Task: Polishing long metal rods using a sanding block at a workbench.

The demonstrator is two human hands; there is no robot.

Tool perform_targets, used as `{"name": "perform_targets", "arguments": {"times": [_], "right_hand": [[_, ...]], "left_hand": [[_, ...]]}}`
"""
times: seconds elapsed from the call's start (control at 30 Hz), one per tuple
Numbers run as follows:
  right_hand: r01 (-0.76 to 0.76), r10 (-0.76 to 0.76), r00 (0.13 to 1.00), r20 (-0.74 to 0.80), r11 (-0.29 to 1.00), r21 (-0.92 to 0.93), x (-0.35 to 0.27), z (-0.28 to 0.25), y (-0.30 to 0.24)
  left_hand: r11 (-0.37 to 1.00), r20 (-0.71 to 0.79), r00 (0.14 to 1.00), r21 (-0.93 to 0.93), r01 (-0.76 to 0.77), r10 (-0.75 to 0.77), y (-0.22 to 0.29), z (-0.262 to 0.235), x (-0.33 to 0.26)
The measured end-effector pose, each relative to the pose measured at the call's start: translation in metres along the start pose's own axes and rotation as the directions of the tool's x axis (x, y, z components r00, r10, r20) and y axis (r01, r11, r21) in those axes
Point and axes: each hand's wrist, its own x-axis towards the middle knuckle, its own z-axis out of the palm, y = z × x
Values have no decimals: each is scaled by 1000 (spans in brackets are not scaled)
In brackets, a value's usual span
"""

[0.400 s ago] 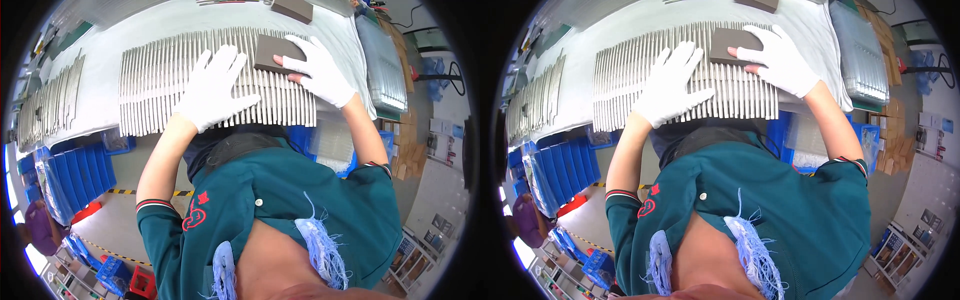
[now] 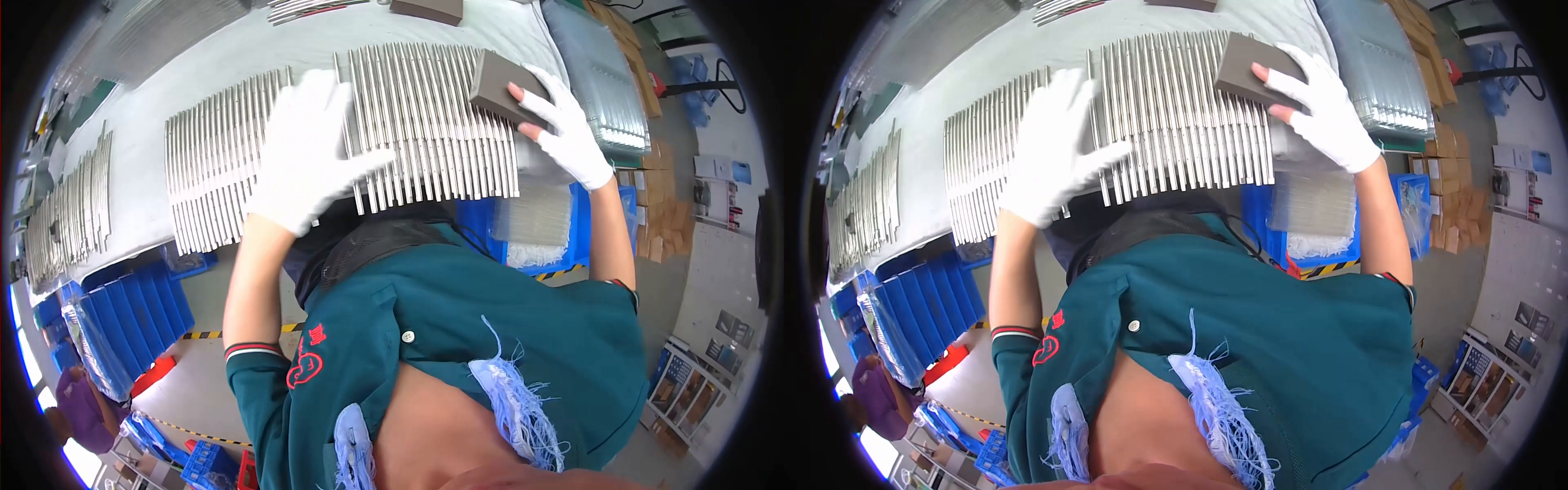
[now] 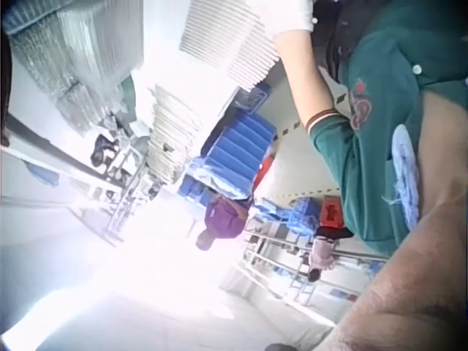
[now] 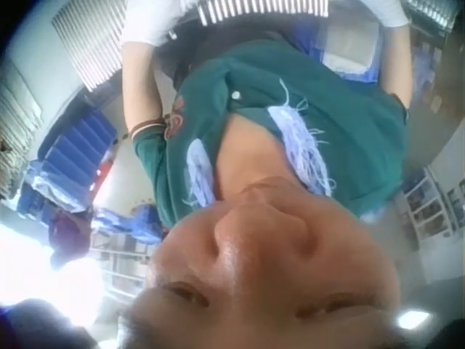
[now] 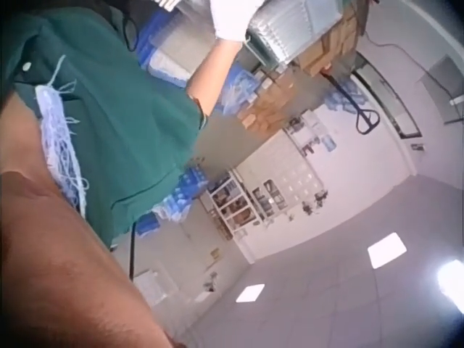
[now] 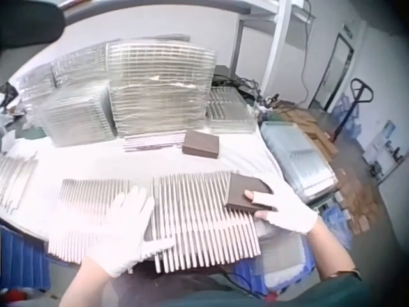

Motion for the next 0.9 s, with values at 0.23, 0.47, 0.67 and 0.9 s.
{"name": "perform_targets", "arguments": {"times": [0.23, 0.47, 0.67, 0.9], "right_hand": [[-133, 106, 984, 141, 971, 198, -32, -14, -5], [155, -156, 972, 177, 988, 20, 8, 1, -17], [396, -390, 918, 75, 915, -84, 45, 27, -53], [304, -294, 949, 117, 948, -89, 42, 21, -56]], "left_hand": [[972, 227, 967, 226, 60, -112, -5, 4, -18], [963, 180, 978, 263, 55, -105, -1, 12, -18], [964, 237, 960, 249, 89, -150, 1, 9, -16], [957, 161, 981, 284, 59, -109, 2, 13, -14]]}}
